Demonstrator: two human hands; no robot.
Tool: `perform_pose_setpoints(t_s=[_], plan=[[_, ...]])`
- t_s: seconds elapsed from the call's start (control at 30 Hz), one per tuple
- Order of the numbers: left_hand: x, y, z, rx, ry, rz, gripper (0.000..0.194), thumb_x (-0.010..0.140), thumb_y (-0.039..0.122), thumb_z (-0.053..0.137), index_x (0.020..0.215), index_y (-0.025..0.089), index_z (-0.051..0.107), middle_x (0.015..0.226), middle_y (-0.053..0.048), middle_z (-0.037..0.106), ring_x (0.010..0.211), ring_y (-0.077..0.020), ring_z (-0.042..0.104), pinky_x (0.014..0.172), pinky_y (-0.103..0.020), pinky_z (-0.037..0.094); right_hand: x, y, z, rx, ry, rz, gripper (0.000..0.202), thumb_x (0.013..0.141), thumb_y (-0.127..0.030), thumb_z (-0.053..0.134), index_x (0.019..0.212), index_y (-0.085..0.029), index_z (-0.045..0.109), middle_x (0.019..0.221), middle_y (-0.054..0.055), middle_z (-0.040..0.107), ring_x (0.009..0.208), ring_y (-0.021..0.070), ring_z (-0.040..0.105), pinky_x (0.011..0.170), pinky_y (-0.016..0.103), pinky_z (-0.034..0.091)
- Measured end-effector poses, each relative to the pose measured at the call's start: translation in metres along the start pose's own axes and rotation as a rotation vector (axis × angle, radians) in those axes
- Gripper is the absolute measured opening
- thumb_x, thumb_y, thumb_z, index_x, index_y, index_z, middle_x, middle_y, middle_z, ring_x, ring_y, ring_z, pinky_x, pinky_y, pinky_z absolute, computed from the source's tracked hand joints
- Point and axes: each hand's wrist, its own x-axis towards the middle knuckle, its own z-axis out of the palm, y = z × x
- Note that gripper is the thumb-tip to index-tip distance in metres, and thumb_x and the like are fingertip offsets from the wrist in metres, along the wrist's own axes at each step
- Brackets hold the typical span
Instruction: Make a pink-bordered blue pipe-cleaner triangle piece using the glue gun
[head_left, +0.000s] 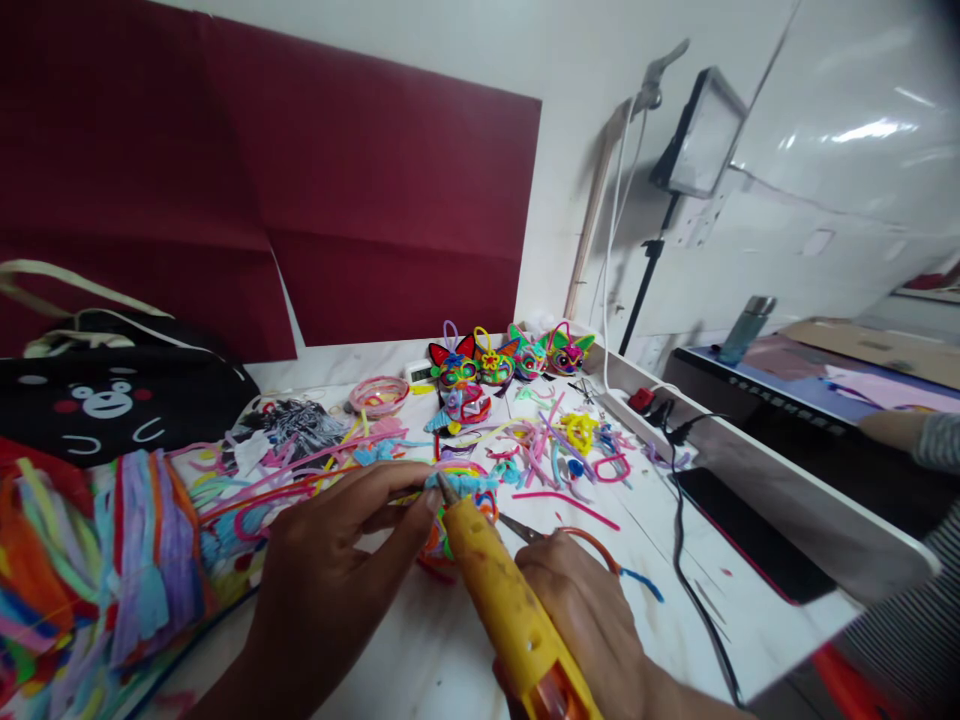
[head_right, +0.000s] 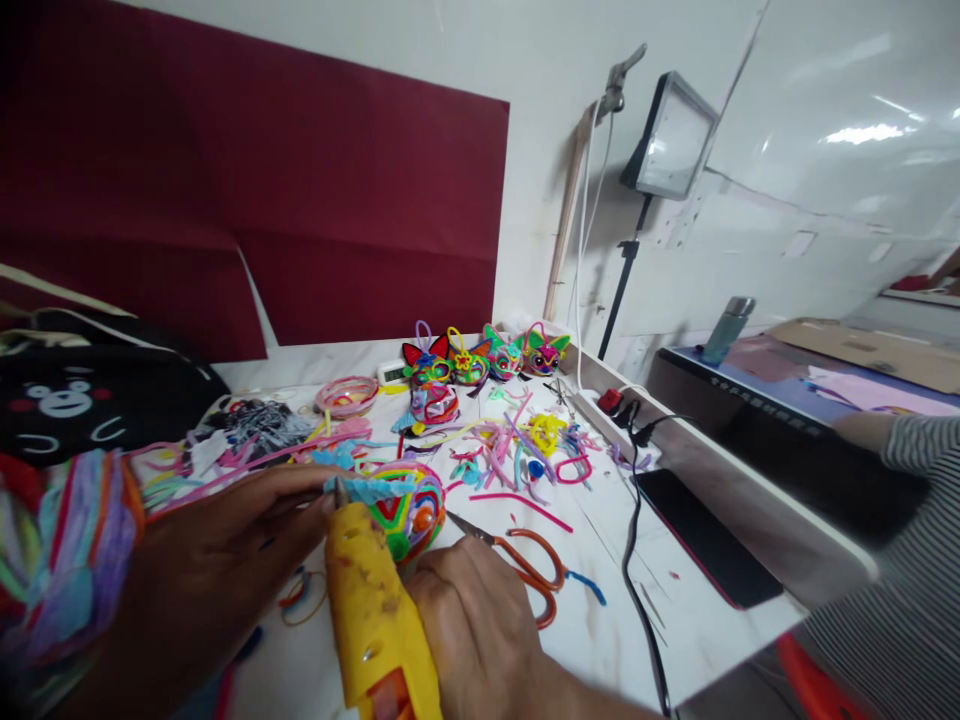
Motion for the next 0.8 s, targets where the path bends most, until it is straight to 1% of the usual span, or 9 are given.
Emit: perform_pose_setpoints(t_s=[0.1,0.23,0.37,0.47,0.6,0.7,0.8], plan=[[-0.0002,-0.0006,-0.0003,0.010,-0.006,0.006,0.013,0.080,0.036,0.064,0.084,0.027,0.072,0.076,0.006,0.076,0.062,-0.0094,0.070,0.057,-0.012,0.053,0.0002,-0.0006,0.0005,-0.029,0.003,0.010,0.025,0.099,-0.030,0.042,0.095,-0.010,0.058,0.078,0.008,0.062,0.067,0.0170,0.057,0.055,0.030,0.045],[-0.0003,0.0001,-0.0005,0.030,-0.003,-0.006,0.013,0.080,0.035,0.064,0.083,0.026,0.072,0.074,0.005,0.075,0.061,-0.0107,0.070,0.058,-0.014,0.055,0.0034,-0.0012,-0.0007,-0.064,0.021,-0.026,0.027,0.100,-0.028,0.040,0.091,-0.010,0.058,0.075,0.007,0.061,0.066,0.0159,0.057,0.055,0.029,0.045],[-0.0007,0.0002,0.0003,0.012,-0.008,-0.023,0.013,0.080,0.038,0.065,0.083,0.027,0.072,0.076,0.005,0.076,0.064,-0.0106,0.071,0.058,-0.013,0.054,0.0046,-0.0004,-0.0010,-0.088,0.023,-0.046,0.027,0.099,-0.028,0.041,0.087,-0.010,0.057,0.072,0.007,0.059,0.063,0.0160,0.056,0.053,0.029,0.045],[-0.0020,-0.0020,0.0001,0.011,0.012,-0.032,0.013,0.080,0.039,0.066,0.084,0.028,0.072,0.076,0.006,0.075,0.064,-0.0101,0.071,0.059,-0.013,0.053,0.0036,0.0002,-0.0005,-0.104,0.044,-0.054,0.025,0.099,-0.026,0.041,0.086,-0.010,0.057,0.070,0.007,0.058,0.062,0.0162,0.055,0.051,0.028,0.045],[-0.0043,-0.0051,-0.0008,0.043,0.003,-0.047,0.012,0.080,0.039,0.067,0.087,0.029,0.071,0.077,0.008,0.075,0.063,-0.0091,0.070,0.060,-0.012,0.053,0.0026,0.0002,-0.0020,-0.122,0.030,-0.026,0.029,0.100,-0.029,0.039,0.087,-0.012,0.058,0.068,0.005,0.058,0.059,0.0150,0.054,0.052,0.028,0.045],[-0.0046,-0.0051,-0.0003,0.038,0.036,-0.029,0.012,0.080,0.038,0.067,0.086,0.030,0.071,0.077,0.008,0.074,0.060,-0.0084,0.069,0.062,-0.012,0.054,0.0021,0.0002,-0.0033,-0.148,0.014,-0.002,0.028,0.100,-0.030,0.039,0.088,-0.013,0.059,0.065,0.003,0.057,0.057,0.0136,0.053,0.054,0.028,0.046],[-0.0031,-0.0031,0.0003,0.036,0.044,-0.023,0.012,0.079,0.039,0.067,0.084,0.029,0.071,0.076,0.008,0.075,0.061,-0.0087,0.070,0.062,-0.011,0.054,0.0017,-0.0002,-0.0024,-0.144,0.033,-0.029,0.028,0.100,-0.030,0.039,0.086,-0.013,0.057,0.066,0.003,0.057,0.057,0.0138,0.053,0.052,0.028,0.045]])
